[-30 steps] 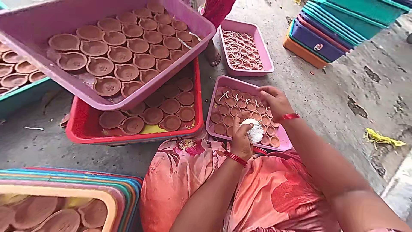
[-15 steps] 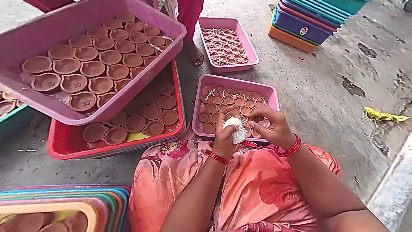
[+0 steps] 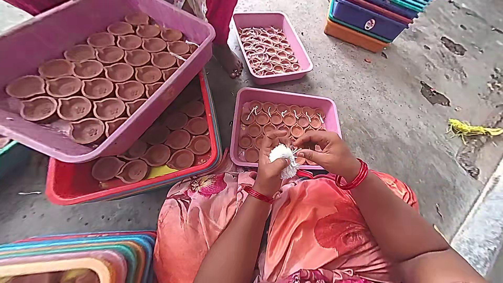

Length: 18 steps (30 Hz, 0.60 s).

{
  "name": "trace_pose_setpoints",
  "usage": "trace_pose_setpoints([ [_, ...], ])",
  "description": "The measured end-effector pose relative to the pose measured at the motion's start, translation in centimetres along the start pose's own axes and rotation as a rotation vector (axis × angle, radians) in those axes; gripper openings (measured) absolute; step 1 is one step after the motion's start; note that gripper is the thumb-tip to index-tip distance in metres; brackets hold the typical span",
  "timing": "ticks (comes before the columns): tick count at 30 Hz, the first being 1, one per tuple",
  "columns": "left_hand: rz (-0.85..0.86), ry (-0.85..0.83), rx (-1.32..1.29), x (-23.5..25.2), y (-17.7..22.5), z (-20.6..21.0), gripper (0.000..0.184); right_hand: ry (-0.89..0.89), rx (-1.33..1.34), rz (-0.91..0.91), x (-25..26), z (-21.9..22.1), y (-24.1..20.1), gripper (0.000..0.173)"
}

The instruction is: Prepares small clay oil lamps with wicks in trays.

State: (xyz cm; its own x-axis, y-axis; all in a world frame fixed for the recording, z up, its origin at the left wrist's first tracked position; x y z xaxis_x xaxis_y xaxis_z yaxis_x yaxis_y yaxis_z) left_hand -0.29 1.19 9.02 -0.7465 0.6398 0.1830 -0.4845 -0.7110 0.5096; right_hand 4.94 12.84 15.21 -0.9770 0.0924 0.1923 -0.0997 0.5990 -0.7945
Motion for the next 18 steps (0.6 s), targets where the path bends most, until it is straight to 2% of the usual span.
trace_pose_setpoints([
  [18,0.000,-0.040,-0.025,-0.11,0.24,0.06,0.045,0.009,0.057,0.014,-0.03,0.58,0.15,0.005],
])
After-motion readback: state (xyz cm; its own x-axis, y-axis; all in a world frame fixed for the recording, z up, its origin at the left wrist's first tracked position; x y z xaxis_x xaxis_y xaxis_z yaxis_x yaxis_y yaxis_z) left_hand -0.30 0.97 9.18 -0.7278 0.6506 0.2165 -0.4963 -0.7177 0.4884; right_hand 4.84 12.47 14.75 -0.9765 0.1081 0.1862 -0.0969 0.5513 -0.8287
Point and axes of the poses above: each hand's wrist, its own x-axis towards the middle knuckle, its own z-axis out of the palm, y = z × x, the point moved 8 cm from there along x, towards the middle knuckle, and after that the axes turned 14 degrees about -x, right-handed, at the moved point
